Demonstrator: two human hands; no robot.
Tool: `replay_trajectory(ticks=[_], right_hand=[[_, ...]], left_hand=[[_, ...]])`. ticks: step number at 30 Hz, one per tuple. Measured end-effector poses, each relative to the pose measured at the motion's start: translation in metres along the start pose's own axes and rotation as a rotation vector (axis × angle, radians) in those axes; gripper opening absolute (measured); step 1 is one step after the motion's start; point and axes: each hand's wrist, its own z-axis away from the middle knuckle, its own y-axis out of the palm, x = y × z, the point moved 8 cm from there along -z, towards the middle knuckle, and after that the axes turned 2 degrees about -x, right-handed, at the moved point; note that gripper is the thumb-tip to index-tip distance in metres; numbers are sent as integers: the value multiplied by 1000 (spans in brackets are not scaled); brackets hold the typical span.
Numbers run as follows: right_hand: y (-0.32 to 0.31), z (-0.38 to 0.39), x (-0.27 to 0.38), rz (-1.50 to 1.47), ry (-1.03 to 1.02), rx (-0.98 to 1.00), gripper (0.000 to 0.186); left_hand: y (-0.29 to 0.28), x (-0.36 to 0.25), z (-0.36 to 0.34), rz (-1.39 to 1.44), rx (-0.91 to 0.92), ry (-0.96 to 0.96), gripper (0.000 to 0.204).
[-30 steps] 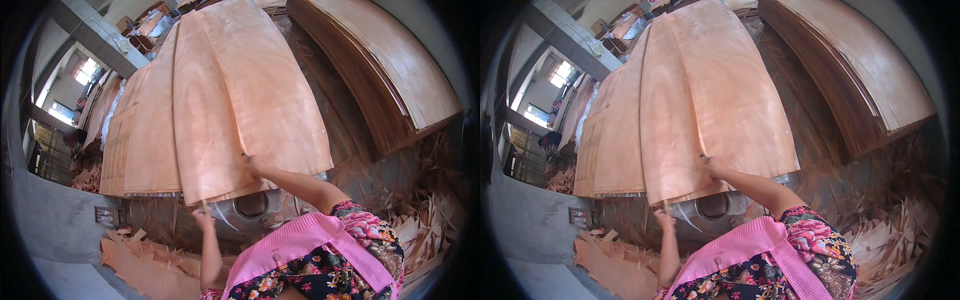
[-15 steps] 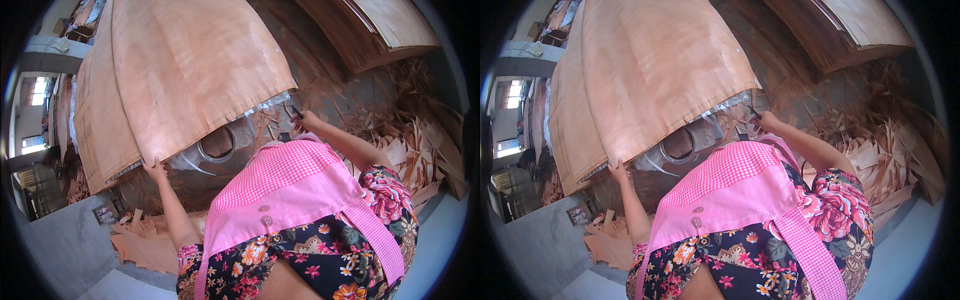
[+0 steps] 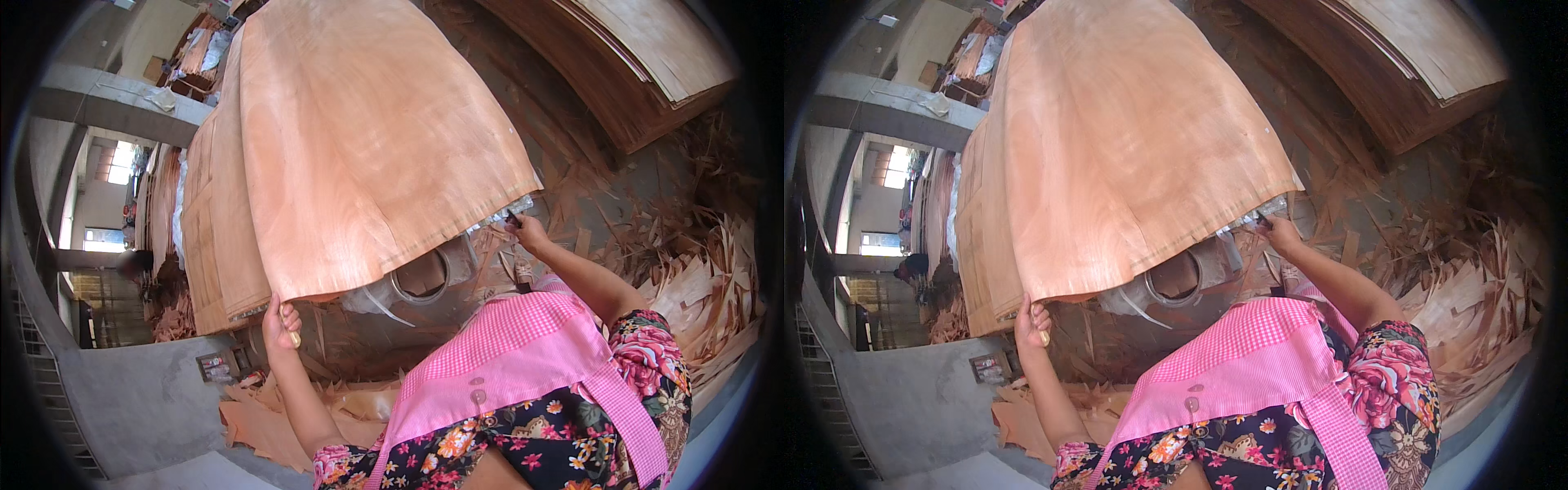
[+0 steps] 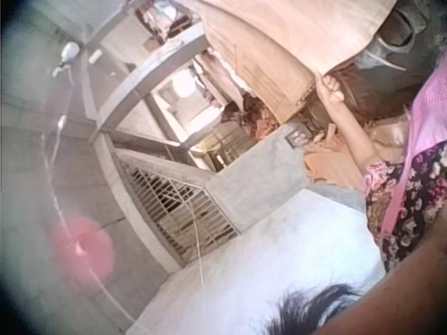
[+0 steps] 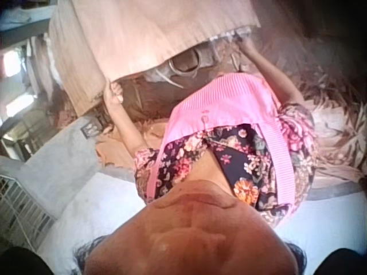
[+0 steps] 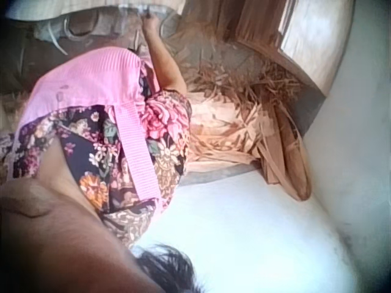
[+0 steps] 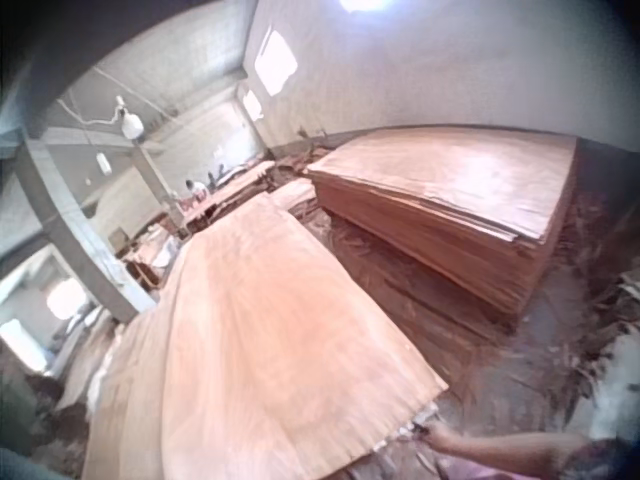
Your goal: The person cuts thin sheets of wood veneer using a utility knife and a long straightedge. They measure and align the tool against the sheets, make long straight cuts, and stack the trimmed veneer.
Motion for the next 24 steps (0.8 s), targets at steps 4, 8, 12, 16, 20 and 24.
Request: replay_trajectory(ticks=[4,8,12,16,20,24], right_hand=[[-21,4,53,336,-142,210,18],[-31,8,25,-368,-31,399,21],[-90,-4,-39,-632,355,-122,22],[-64,-42,-84,-751,492,3,18],[-47,-87,-117,-1110,639,55,13],[-50,-96,-125,-1098,703,-199,4]], left_hand=[[-6,24,4,186,47,-63,42],[-34,85,-22,192,53,-107,39],[-94,93,-38,-554,-578,313,32],[-67,74,-14,-1184,-866,836,42],[-40,85,-16,-890,-640,737,36],[-73,114,-28,-605,-490,627,30]])
